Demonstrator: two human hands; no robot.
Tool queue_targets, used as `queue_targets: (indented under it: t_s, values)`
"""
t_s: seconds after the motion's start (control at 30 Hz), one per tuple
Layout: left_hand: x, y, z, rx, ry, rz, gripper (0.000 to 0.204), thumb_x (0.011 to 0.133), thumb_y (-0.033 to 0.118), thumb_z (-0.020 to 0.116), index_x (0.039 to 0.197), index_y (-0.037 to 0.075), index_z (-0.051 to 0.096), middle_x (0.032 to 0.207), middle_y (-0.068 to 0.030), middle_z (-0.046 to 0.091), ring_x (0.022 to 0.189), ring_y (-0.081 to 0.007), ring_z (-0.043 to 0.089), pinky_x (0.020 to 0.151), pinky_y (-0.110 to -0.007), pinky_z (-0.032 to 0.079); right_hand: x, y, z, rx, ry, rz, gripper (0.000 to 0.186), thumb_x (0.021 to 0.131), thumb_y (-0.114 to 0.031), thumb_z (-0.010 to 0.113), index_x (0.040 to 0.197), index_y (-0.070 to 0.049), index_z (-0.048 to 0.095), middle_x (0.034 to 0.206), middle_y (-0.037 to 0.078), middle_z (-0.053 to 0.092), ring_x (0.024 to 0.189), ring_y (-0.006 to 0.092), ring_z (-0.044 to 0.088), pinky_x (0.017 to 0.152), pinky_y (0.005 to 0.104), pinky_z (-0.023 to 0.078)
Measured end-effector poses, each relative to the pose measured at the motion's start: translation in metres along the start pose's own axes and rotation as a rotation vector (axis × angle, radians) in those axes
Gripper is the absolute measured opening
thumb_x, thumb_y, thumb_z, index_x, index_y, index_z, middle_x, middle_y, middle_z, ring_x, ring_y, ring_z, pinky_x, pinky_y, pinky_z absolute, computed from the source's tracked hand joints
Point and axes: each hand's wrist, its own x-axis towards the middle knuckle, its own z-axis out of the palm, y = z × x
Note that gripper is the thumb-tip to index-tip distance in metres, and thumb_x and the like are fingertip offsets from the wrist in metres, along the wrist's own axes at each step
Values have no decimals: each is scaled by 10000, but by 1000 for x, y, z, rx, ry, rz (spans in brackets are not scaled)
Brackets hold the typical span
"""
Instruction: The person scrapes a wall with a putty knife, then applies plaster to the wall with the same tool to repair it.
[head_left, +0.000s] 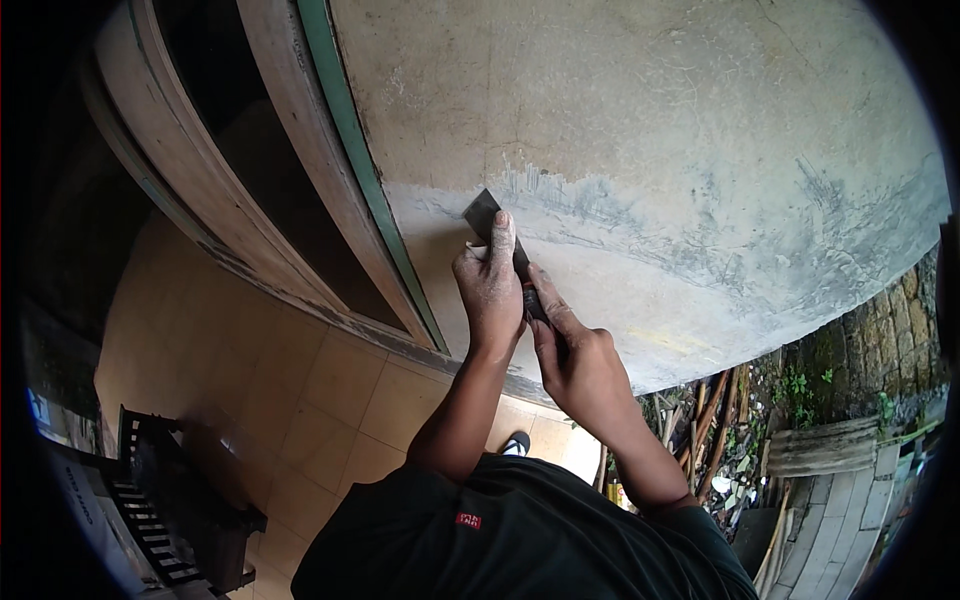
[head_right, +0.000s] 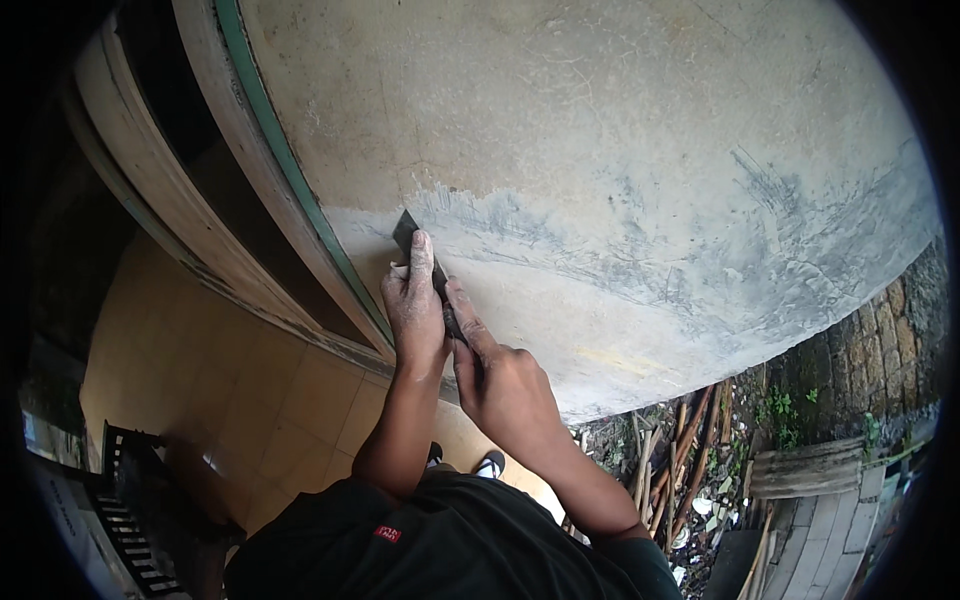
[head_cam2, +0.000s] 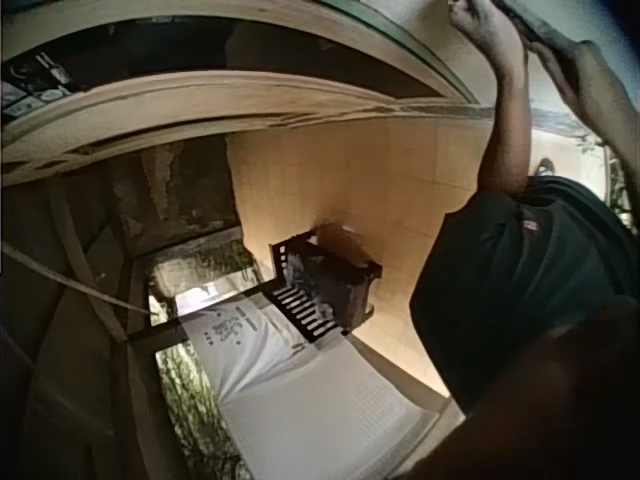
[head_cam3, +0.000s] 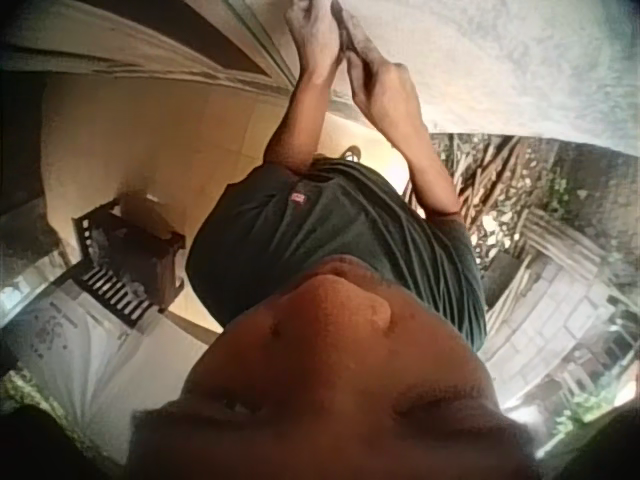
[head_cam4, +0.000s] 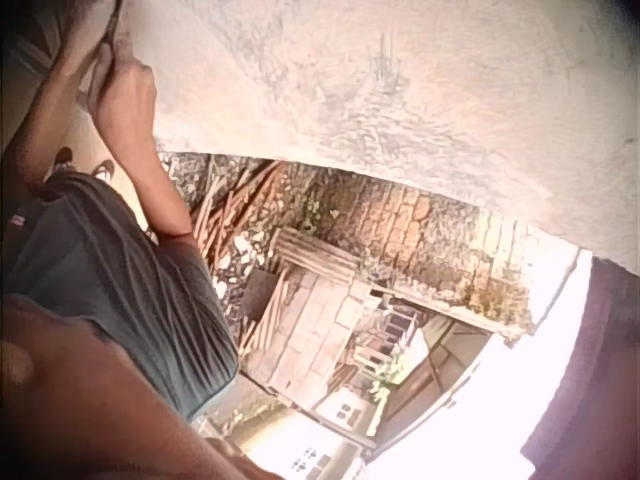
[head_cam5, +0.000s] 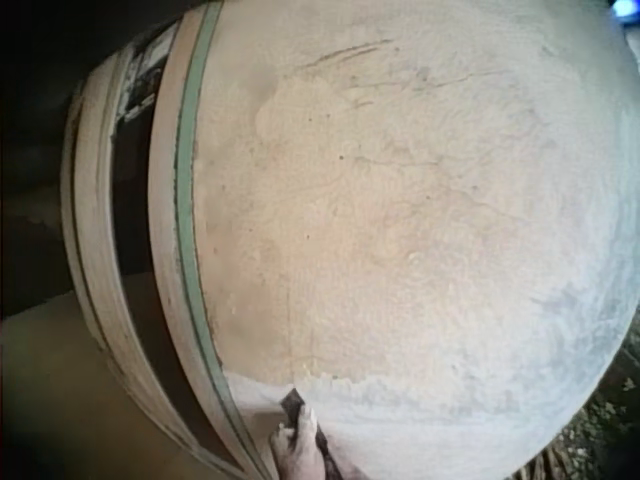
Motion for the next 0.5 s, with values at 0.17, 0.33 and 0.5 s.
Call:
queue_targets:
  t_s: [0.17,0.33,0.5]
  values:
    - [-9,-8,0,-66,-24,-70,443,966,348,568,612,106,460,598,54,443,499,-44,373,434,-242,296,-5,-7,-5,-38,-18,-37,520,905,-59,536,1409,-90,414,771,333,587,740,465,597,637,463,495]
    - [-5,-3,-10,-148,-84,-35,441,961,356,575,607,121,455,599,65,424,510,-36,371,443,-237,289,0,-18,-13,32,-110,-29,520,910,-51,515,1416,-76,396,806,327,602,732,472,598,659,470,489]
    - [-7,-2,-2,-176,-32,-59,414,952,333,595,620,122,468,581,68,422,496,-37,347,440,-233,274,-4,-17,-10,-18,-103,0,515,916,-44,489,1420,-60,382,882,340,596,783,485,588,685,483,482]
